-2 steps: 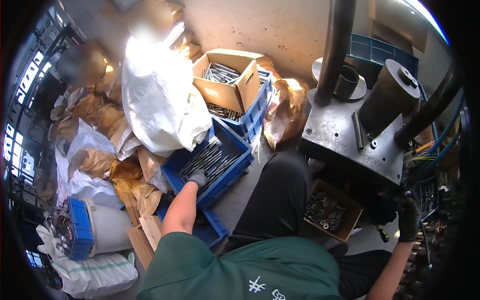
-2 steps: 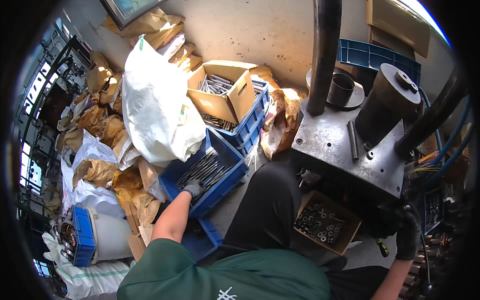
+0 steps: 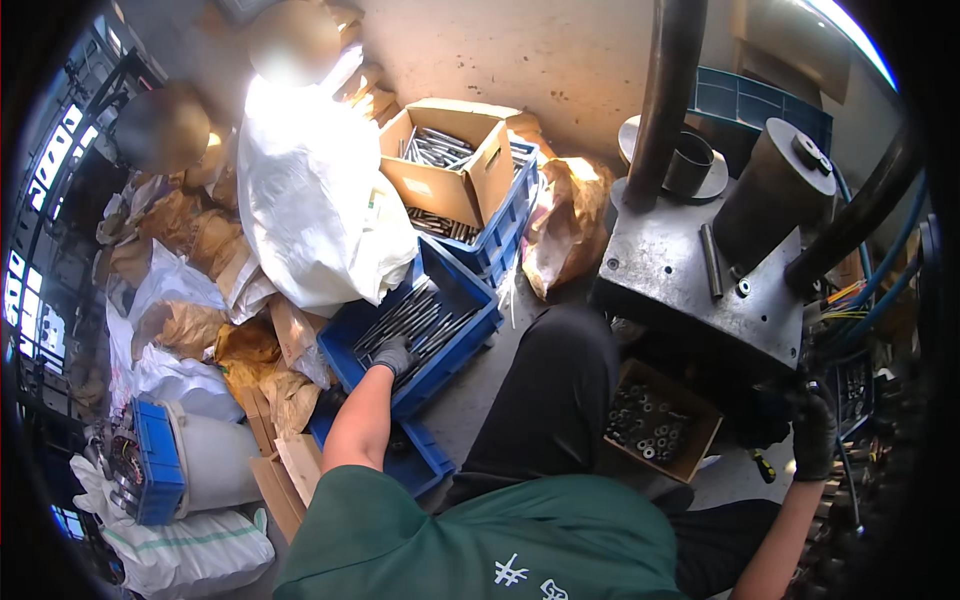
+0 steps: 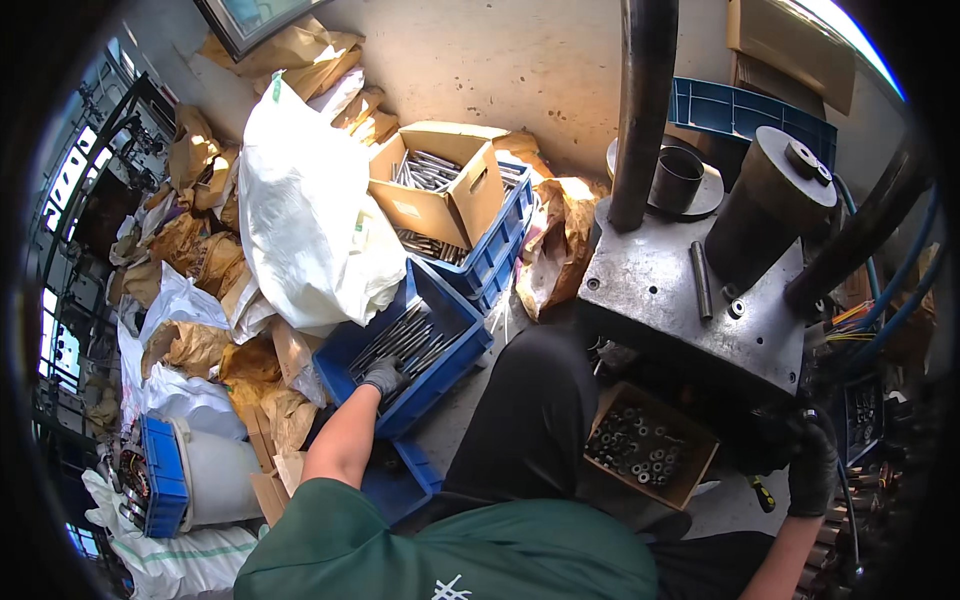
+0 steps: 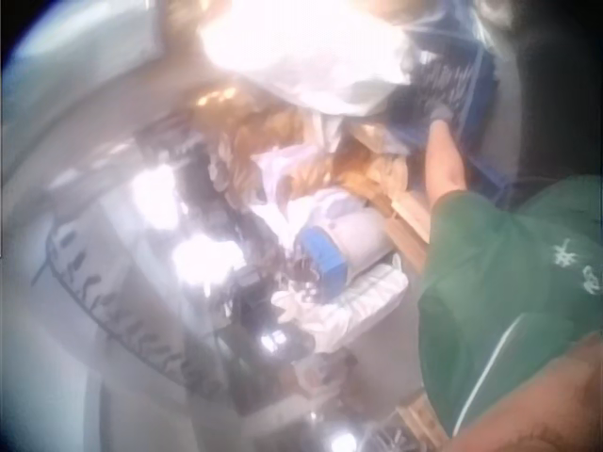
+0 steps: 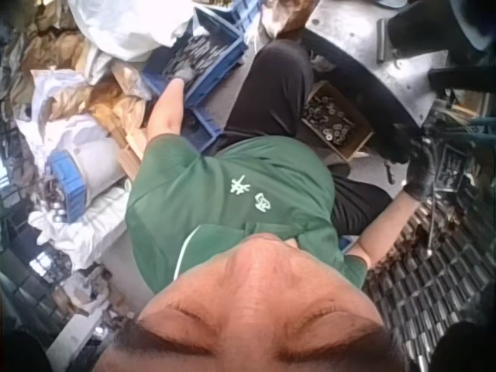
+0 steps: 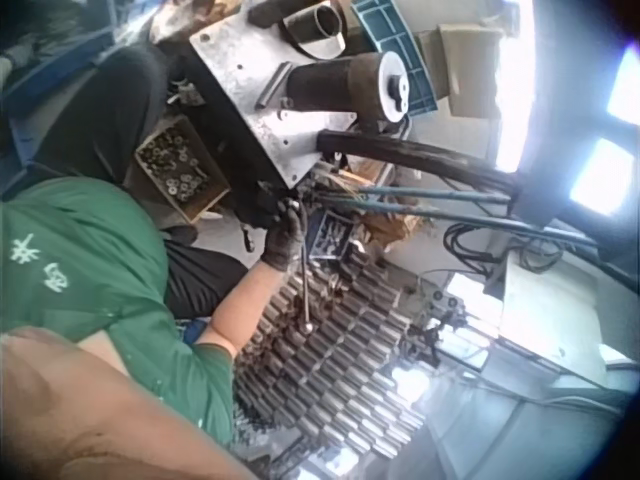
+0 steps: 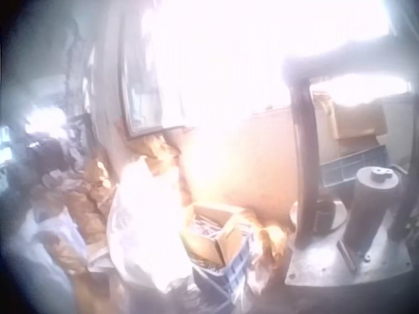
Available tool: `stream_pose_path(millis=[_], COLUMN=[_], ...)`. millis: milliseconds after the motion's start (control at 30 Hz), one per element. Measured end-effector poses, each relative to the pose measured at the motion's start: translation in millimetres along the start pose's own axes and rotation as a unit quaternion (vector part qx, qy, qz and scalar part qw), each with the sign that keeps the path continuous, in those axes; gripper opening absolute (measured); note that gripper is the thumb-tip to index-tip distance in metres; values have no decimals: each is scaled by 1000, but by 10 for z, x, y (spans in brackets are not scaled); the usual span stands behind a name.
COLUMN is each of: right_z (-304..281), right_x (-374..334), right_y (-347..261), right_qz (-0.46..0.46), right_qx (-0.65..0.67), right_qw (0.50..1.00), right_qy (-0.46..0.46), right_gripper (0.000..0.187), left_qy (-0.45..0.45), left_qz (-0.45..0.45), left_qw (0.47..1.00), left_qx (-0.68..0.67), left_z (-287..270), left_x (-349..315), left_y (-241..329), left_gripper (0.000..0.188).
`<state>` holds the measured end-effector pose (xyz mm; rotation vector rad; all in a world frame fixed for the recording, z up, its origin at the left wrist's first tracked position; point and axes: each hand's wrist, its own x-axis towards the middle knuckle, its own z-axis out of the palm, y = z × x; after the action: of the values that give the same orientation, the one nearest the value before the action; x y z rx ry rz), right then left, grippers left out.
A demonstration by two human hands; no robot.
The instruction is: Operating a manual press machine to assemble metal parts.
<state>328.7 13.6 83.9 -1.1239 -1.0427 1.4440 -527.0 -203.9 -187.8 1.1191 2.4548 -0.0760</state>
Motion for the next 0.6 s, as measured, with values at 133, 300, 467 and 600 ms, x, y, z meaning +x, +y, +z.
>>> stream_pose_path(millis=[133,300,467,600], right_z=[-22,130,268,328], right_x=[19,-44,-51,-60], right_y=[1,-52,-47,-9], right_qz=[35,39,0,-1], right_qx=[32,79,90,152], right_qw=[998,996,995,987], right_qy=[-29,13,-31,-53], right_gripper=[44,43,32,29], left_qy=[-44,-75,-64,-164], left_qz=[29,45,53,37], left_qw=[993,995,995,985], left_qx=[-109,46,51,-26], left_z=[104,309,380,306], left_x=[272,607,735,686], left_y=[55,110,122,135], left_gripper=[63,61,61,59])
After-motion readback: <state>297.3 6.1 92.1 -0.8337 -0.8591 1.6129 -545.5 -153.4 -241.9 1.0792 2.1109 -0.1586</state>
